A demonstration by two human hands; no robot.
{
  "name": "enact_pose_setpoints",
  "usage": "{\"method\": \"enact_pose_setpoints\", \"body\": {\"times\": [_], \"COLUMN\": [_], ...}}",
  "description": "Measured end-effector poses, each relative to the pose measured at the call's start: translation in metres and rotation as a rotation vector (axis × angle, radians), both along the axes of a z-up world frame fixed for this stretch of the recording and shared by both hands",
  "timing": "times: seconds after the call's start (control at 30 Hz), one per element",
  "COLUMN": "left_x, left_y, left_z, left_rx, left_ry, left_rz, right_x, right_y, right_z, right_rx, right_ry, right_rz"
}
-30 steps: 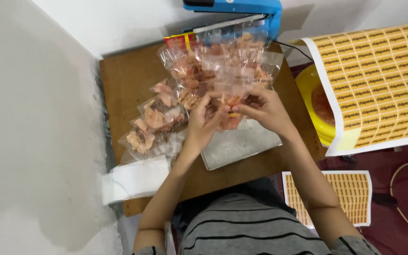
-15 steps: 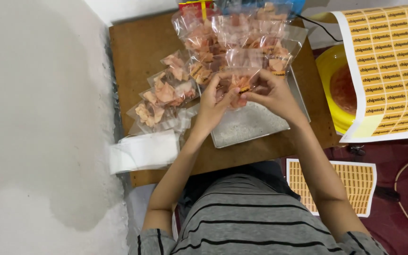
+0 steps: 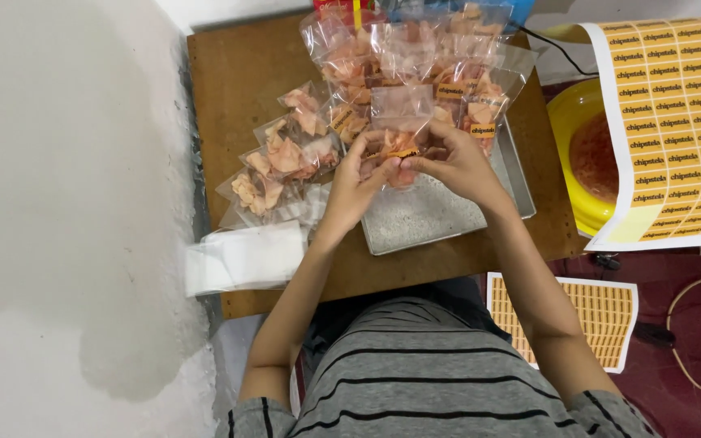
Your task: The person picks up a small label from a large sheet of labels, places it onto a plastic bag containing food items, and presses the label down to secure it.
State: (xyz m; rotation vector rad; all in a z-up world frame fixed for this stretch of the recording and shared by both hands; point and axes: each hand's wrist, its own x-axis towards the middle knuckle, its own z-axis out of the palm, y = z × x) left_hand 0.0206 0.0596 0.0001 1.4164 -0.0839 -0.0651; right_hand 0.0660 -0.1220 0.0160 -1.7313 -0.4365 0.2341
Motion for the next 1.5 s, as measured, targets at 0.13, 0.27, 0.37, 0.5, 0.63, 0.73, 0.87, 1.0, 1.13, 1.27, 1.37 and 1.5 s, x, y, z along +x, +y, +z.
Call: {"method": "enact_pose_setpoints", "body": {"times": [0.13,0.27,0.37,0.5,0.63,0.73,0.87,1.0,1.13,1.27,1.37,1.5], "left_x": [0.0,0.002,0.003,0.0,0.001,0.003,0.006,0.004,0.006,0.003,0.002,-0.001], "left_y": [0.002,0.004,0.004,0.005,0.009,0.012,0.016,0.018,0.022,0.026,0.029,0.021], "left_z": [-0.002,-0.005,-0.001,0.013,0.017,0.017,0.009,0.005,-0.024,-0.026,-0.019,-0.028], "left_rx": [0.01,0.018,0.016,0.018,0.017,0.026,0.034,0.247,0.419,0.519,0.572,0.647], "left_ry": [0.008,0.011,0.003,0.004,0.012,0.01,0.019,-0.055,-0.066,-0.062,-0.084,-0.096], "left_rz": [0.001,0.001,0.004,0.004,0.007,0.005,0.02,0.074,0.095,0.054,0.047,0.065], "right_x": [0.004,0.005,0.007,0.002,-0.001,-0.002,0.0,0.003,0.011,0.01,0.007,0.003], "right_y": [-0.001,0.0,0.001,0.006,0.009,0.013,0.017,0.019,0.013,0.017,0.022,0.028], "right_z": [-0.01,-0.012,-0.012,0.007,0.015,0.02,0.02,0.015,-0.016,-0.026,-0.028,-0.022], "right_rx": [-0.015,-0.022,-0.019,-0.014,-0.017,-0.055,-0.078,-0.127,-0.184,-0.244,-0.309,-0.337], "right_ry": [-0.008,-0.021,-0.036,-0.045,-0.063,-0.101,-0.137,-0.122,-0.061,-0.081,-0.111,-0.107], "right_rz": [0.005,0.007,0.006,-0.002,-0.01,-0.016,-0.006,0.019,0.05,0.085,0.094,0.086]}}
